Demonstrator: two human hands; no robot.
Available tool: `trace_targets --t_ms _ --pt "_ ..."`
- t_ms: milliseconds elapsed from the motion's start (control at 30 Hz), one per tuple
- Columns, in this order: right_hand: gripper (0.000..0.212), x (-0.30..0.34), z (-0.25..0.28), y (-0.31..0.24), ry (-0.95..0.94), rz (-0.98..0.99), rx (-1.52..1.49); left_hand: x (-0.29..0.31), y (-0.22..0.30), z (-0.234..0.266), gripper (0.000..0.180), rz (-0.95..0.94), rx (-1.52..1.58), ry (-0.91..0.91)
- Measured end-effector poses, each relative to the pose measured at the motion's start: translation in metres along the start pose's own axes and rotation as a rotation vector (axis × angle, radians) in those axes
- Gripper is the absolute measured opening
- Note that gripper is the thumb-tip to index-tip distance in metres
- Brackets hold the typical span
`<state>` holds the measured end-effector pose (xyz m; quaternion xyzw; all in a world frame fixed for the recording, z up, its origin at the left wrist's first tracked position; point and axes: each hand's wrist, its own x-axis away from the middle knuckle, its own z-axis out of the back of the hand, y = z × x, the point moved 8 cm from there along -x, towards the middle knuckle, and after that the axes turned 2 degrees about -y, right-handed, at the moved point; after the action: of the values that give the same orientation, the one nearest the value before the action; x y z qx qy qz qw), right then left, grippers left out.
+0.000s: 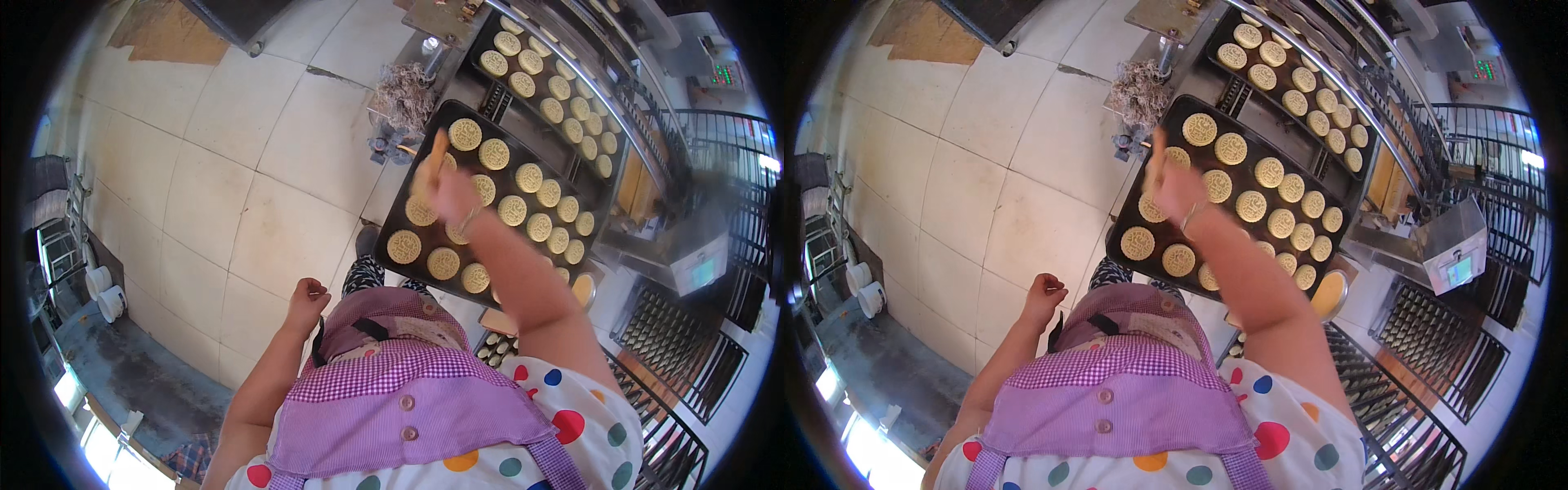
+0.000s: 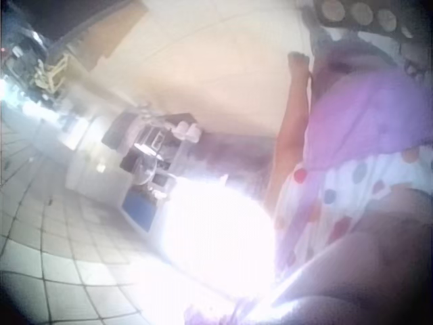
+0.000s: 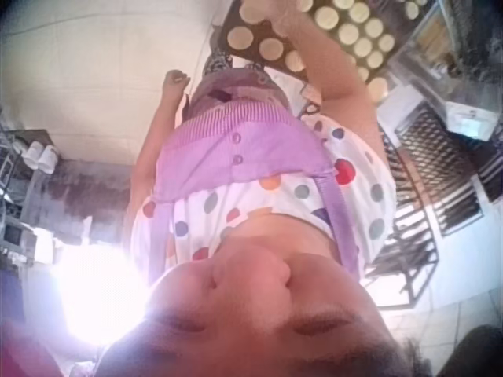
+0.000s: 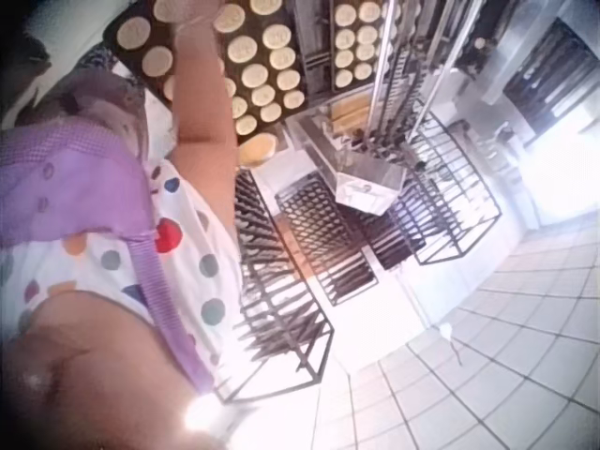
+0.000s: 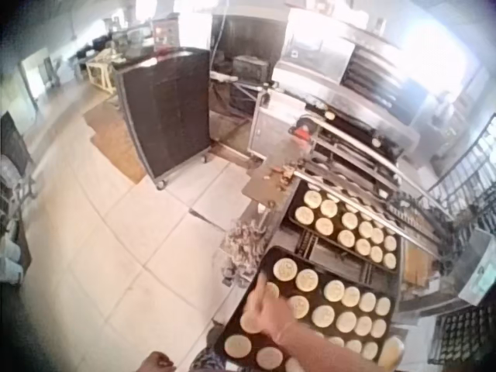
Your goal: The person brushes a liquid onto circular mooncakes on a baking tray using a wooden brush, then carries the tray and slides it into a tall metal cooling rack.
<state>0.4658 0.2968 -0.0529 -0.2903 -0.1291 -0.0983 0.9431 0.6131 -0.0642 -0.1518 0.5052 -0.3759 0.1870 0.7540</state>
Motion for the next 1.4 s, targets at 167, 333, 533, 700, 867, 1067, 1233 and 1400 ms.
trace_targets --t_ms 167,333,533,700,867,1067,1233,1400 --pt "0.025 -0.084 0.093 0.034 0.297 -0.054 0.194 0.001 0.018 -0.011 0.036 0.018 0.0 -0.031" --pt "0.02 -0.015 0.017 0.022 0.236 0.151 0.039 -0.004 0.018 -0.022 0.036 0.002 -0.067 -0.062" --pt "0.026 0.085 -0.022 -0.004 0.059 0.245 -0.439 -0.006 0.026 -0.032 0.035 0.002 -0.077 -0.06" --pt "0.031 -0.012 0.114 0.144 0.482 -0.179 0.09 -0.005 0.038 -0.052 0.033 -0.007 -0.112 -0.105" --pt "0.03 0.023 0.085 0.144 0.239 -0.319 0.013 0.003 0.044 -0.077 0.035 -0.01 -0.141 -0.14" --pt "0.024 0.168 -0.021 0.1 0.087 0.038 -0.427 0.006 0.057 -0.108 0.034 0.001 -0.178 -0.157" --pt "0.028 0.165 0.086 0.282 0.319 -0.579 -0.068 0.009 0.067 -0.138 0.034 -0.021 -0.205 -0.182" --pt "0.03 0.203 0.163 0.357 0.572 -0.427 0.015 0.019 0.071 -0.181 0.034 -0.021 -0.231 -0.238"
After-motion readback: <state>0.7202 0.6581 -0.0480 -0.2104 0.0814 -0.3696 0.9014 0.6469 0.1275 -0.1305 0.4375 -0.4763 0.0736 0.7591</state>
